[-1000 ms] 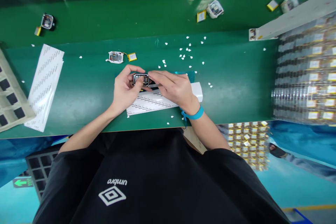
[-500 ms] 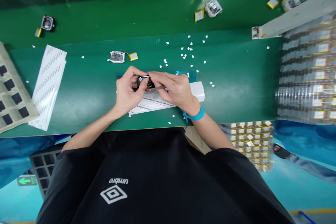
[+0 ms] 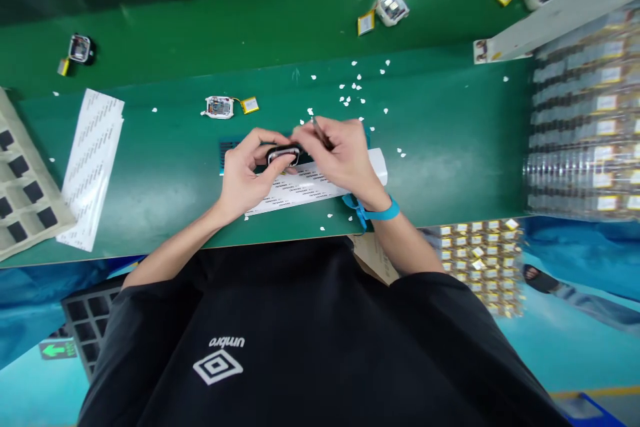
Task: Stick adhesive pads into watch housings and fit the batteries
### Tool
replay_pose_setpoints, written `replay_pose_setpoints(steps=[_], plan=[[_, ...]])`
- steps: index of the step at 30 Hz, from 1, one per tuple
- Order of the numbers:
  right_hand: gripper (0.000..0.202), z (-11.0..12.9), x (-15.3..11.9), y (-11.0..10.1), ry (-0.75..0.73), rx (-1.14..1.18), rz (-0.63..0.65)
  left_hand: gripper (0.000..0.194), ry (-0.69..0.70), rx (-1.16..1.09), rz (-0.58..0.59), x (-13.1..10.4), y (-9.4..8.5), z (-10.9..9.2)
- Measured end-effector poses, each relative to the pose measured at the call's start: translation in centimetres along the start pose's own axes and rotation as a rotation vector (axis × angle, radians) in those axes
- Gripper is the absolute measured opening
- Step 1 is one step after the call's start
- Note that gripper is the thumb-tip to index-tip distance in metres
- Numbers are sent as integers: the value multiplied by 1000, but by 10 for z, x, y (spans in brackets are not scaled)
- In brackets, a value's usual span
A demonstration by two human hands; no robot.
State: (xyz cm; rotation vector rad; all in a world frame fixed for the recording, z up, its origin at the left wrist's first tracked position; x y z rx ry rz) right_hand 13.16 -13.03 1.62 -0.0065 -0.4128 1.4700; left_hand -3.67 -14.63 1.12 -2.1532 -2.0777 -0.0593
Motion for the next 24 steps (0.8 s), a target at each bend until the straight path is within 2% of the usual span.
replay_pose_setpoints(steps=[3, 6, 9, 11, 14, 17, 20, 24], plan=[[55, 17, 3, -27, -71, 43, -155, 12, 214, 118, 132, -7, 4, -15], [58, 29, -6, -54, -151, -232, -284, 8, 417, 191, 273, -17, 12, -16], [57, 17, -24, -71, 41, -239, -270, 12, 525, 254, 333, -25, 20, -5], [47, 2, -39, -77, 172, -130, -245, 14, 543, 296, 341, -27, 24, 5], [35, -21, -56, -82, 253, -50, -277, 17, 502, 337, 333, -28, 27, 17], [37, -40, -65, -82, 311, -5, -323, 19, 486, 347, 349, -29, 28, 23], [40, -49, -68, -80, 353, 15, -345, 21, 465, 346, 383, -29, 28, 25], [37, -48, -67, -80, 341, 30, -383, 21, 446, 383, 402, -29, 29, 25]])
Point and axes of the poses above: each hand's wrist, its own x-axis towards the middle knuckle, its own y-axis out of the palm, z = x × y, the point moved 4 cm from there along x, towards the middle knuckle, and after that the axes turned 14 degrees about -z, right-handed, at the moved point
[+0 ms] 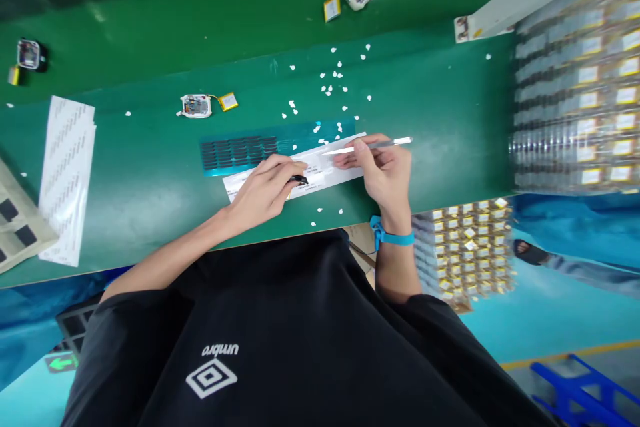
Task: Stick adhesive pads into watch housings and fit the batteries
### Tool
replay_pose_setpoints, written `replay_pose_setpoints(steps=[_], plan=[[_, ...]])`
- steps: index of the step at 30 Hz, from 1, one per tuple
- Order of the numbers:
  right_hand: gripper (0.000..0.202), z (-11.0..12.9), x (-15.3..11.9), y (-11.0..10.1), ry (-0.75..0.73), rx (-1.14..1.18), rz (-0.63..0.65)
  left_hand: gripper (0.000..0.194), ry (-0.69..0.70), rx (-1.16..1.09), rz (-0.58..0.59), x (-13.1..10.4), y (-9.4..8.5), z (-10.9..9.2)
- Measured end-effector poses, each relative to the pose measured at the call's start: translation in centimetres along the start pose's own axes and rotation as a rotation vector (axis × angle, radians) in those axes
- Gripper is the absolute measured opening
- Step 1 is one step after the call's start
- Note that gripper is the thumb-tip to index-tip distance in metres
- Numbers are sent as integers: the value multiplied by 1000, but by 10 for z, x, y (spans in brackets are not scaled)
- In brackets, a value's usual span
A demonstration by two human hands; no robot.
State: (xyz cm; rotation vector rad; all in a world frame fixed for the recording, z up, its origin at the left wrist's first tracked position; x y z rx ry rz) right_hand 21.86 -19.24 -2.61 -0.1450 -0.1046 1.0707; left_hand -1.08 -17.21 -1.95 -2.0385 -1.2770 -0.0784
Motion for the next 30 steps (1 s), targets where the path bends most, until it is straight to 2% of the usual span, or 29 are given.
replay_pose_setpoints(steps=[8, 15, 17, 20, 22, 25, 27, 30], plan=[[34, 1, 0, 2, -32, -15, 75, 15, -9, 80, 41, 3, 3, -3], [38, -5, 3, -5, 22, 68, 30, 18, -23, 109, 85, 2, 5, -1], [39, -5, 5, -8, 2, 75, -15, 19, -5, 118, 64, 2, 5, -4], [38, 4, 1, -6, -60, 53, -91, 15, 24, 51, -73, 4, -3, -13], [36, 17, -7, 2, -91, 52, -140, 12, -79, -75, -183, 8, -12, -15], [29, 37, -21, 23, -115, 132, -162, 14, -357, -349, -258, 13, -22, -9], [25, 48, -29, 38, -128, 201, -139, 22, -477, -505, -227, 14, -24, -4], [23, 54, -34, 55, -135, 246, -85, 41, -575, -626, -145, 15, -25, 1]])
Point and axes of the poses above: each hand's wrist, its own x-axis towards the middle knuckle, its own y-axis out of the palm, z = x × y, the point moved 4 cm from there along x, towards the middle knuckle, and after that the axes turned 14 degrees about -z, right-handed, at the moved point
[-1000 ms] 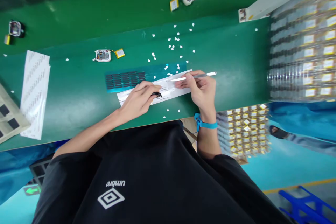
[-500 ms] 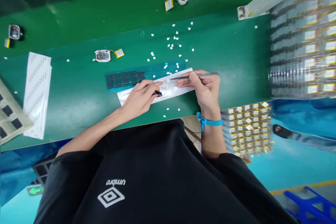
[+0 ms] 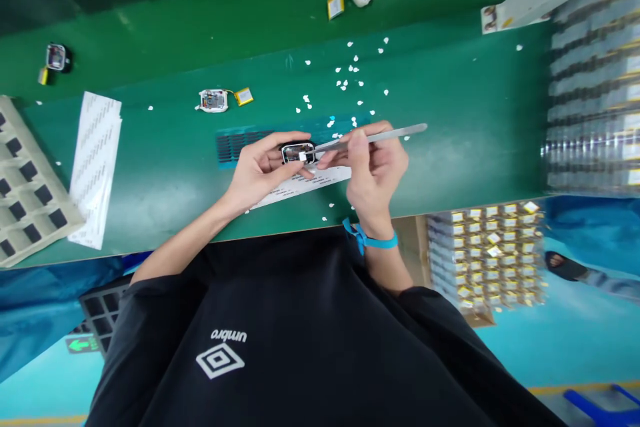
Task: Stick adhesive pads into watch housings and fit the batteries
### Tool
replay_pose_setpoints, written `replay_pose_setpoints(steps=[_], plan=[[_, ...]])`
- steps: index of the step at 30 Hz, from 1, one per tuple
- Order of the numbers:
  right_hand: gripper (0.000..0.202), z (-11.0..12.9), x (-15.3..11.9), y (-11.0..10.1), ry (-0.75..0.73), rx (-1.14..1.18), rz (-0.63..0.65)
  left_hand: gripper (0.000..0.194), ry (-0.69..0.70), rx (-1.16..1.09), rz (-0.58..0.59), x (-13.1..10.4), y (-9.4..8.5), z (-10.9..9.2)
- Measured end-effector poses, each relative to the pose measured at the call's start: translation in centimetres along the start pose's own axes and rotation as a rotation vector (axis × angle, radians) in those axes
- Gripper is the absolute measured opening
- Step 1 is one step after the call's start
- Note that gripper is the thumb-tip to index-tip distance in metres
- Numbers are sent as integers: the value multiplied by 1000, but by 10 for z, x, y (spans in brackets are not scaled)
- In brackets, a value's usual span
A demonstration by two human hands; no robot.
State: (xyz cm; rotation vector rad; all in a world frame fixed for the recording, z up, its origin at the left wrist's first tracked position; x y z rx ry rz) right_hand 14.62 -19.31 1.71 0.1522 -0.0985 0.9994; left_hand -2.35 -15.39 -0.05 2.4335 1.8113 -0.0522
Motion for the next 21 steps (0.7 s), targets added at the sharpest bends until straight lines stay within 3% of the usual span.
replay_pose_setpoints(steps=[4, 12, 21], plan=[[28, -4, -3, 6, -1, -10, -16, 55, -38, -38, 8, -1, -1, 0], [25, -6, -4, 9, -169, 0, -15, 49, -7, -126, 5, -4, 1, 0], [22, -8, -3, 12, -169, -5, -11, 50, 19, -96, -52, -5, 0, 2]])
Point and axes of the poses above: each hand's wrist, its own x-axis towards the middle knuckle, its own y-axis out of the palm, z = x × y, the point moved 4 cm from there along x, towards the middle knuckle, and after that the axes turned 14 degrees about -z, right-handed, at the moved point
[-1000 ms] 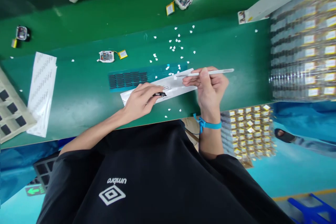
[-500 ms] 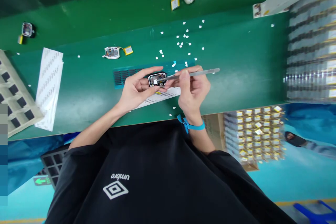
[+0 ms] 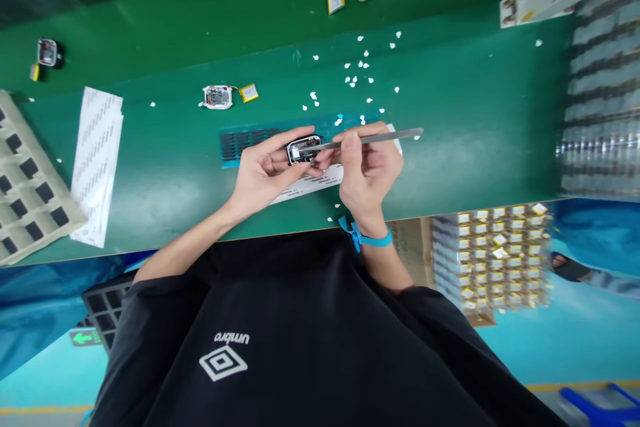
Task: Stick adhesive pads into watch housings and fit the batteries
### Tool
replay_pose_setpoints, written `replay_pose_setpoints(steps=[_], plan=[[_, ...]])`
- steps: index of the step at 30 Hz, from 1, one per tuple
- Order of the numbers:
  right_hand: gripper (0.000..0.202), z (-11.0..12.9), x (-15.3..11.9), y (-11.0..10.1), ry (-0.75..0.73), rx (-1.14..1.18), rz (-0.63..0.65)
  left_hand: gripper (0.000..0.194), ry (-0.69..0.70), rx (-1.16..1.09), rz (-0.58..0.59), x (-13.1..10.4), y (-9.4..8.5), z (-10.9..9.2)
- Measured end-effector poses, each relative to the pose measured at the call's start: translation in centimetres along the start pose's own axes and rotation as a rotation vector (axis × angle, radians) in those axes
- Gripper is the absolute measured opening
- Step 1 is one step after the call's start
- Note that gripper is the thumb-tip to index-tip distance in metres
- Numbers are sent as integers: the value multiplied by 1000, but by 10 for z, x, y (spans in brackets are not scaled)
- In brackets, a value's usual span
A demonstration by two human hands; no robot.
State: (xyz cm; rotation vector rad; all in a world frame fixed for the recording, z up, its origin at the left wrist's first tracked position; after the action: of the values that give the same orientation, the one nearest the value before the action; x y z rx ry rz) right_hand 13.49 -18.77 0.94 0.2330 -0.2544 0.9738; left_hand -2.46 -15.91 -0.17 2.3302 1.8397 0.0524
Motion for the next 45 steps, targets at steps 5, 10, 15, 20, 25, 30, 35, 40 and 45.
replay_pose_setpoints(steps=[5, 10, 15, 20, 25, 30, 35, 40, 45], plan=[[24, 0, 0, 1, -6, -13, -7, 50, -8, 8, 1, 0, 0, -1], [20, -1, 0, 1, -5, 0, 0, 48, -1, -10, -8, -1, 1, -2], [17, -2, 0, 1, -2, 14, 7, 51, -25, 9, -15, -2, 1, -2], [15, 0, 0, 2, -11, 15, 47, 46, -67, 21, -32, -2, -1, 0], [16, 7, 3, -3, -47, 25, 91, 38, -53, 32, -11, -1, -1, -7], [27, 17, 21, -2, -103, 17, 127, 31, 97, 60, -36, 2, -5, -26], [29, 31, 48, 6, -187, -10, 173, 37, 183, 171, -137, 14, -20, -28], [36, 23, 68, 4, -282, -239, 328, 28, 247, 340, -234, 26, -42, -34], [34, -11, 63, 6, -388, -369, 626, 24, 365, 813, 80, 30, -44, -47]])
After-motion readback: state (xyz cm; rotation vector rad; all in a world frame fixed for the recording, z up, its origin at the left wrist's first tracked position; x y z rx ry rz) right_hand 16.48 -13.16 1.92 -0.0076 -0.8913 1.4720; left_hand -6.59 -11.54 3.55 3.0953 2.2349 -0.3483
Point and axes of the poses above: each hand's wrist, its own x-axis towards the middle knuckle, its own y-axis out of the palm, z = x × y, the point moved 4 cm from there along x, towards the middle knuckle, and after that the axes turned 14 degrees about -z, right-handed, at the moved point
